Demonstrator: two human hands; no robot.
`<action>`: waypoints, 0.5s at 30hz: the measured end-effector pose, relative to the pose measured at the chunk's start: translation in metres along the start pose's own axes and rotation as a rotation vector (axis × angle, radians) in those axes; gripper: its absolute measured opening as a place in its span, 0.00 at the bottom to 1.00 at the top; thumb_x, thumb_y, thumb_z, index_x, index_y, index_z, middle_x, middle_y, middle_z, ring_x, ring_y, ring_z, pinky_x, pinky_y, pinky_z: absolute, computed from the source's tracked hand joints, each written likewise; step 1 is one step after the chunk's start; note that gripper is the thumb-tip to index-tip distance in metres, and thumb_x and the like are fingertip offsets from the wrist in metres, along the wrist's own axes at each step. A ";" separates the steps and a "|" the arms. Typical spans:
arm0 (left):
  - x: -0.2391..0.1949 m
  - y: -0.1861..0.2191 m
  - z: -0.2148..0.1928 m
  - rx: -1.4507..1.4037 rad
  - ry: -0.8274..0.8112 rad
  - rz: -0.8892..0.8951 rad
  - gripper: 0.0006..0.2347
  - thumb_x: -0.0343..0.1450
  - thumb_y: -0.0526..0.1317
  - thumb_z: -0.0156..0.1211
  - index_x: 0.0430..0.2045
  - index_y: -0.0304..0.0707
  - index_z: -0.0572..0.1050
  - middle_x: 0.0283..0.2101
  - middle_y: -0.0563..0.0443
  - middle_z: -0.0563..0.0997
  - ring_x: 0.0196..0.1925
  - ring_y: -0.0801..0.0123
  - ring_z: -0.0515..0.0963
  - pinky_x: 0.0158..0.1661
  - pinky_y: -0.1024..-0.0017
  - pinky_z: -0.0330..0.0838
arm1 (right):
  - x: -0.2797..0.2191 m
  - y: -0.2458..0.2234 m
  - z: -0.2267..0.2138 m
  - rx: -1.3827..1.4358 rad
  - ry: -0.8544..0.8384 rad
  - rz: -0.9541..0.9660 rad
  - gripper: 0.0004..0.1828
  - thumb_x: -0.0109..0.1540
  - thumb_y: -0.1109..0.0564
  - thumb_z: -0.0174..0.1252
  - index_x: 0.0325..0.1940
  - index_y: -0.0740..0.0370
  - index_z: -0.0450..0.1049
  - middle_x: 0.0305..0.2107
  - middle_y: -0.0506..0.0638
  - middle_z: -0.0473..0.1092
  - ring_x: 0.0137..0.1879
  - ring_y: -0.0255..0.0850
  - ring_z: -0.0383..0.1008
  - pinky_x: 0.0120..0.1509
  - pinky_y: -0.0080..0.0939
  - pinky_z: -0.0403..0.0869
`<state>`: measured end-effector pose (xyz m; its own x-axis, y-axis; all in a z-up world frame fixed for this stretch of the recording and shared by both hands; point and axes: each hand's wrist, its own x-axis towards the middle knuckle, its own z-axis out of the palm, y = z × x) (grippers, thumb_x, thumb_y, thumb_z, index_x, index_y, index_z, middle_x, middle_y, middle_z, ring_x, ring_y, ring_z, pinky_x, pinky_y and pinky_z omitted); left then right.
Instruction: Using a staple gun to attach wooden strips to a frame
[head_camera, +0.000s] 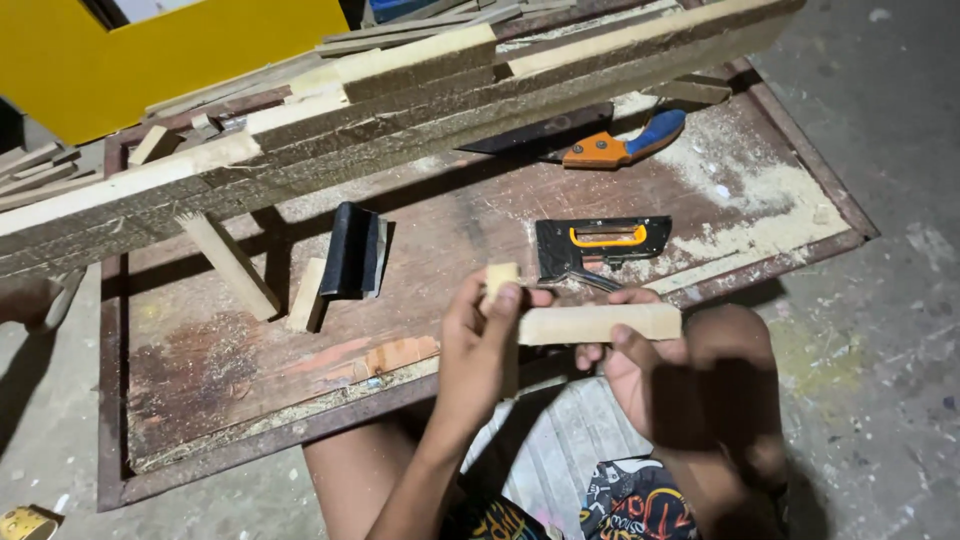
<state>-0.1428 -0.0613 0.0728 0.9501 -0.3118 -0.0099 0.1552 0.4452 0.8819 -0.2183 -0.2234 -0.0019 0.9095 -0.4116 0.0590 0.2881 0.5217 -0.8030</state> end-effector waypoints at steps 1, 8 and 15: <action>-0.003 0.004 0.003 -0.015 -0.052 -0.015 0.15 0.76 0.37 0.54 0.55 0.25 0.70 0.38 0.27 0.85 0.46 0.57 0.83 0.51 0.67 0.71 | 0.001 0.004 -0.012 0.025 0.003 0.027 0.21 0.63 0.57 0.57 0.59 0.62 0.61 0.46 0.62 0.70 0.32 0.41 0.70 0.38 0.46 0.76; 0.073 0.020 -0.019 -0.315 0.179 -0.169 0.13 0.73 0.37 0.57 0.47 0.23 0.75 0.35 0.38 0.78 0.43 0.50 0.78 0.54 0.55 0.74 | 0.017 0.011 -0.082 0.114 0.304 0.143 0.13 0.67 0.51 0.55 0.54 0.54 0.71 0.38 0.48 0.73 0.29 0.36 0.66 0.36 0.37 0.69; 0.169 0.014 -0.070 -0.413 0.456 0.181 0.67 0.43 0.66 0.70 0.72 0.47 0.29 0.78 0.36 0.38 0.79 0.39 0.42 0.68 0.36 0.56 | 0.023 0.022 -0.118 0.186 0.406 0.310 0.21 0.66 0.42 0.58 0.57 0.56 0.69 0.38 0.47 0.73 0.25 0.23 0.59 0.33 0.21 0.66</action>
<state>0.0387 -0.0491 0.0503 0.9766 0.1461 -0.1577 -0.0131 0.7727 0.6346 -0.2264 -0.3093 -0.0881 0.7819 -0.4536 -0.4276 0.1061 0.7728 -0.6258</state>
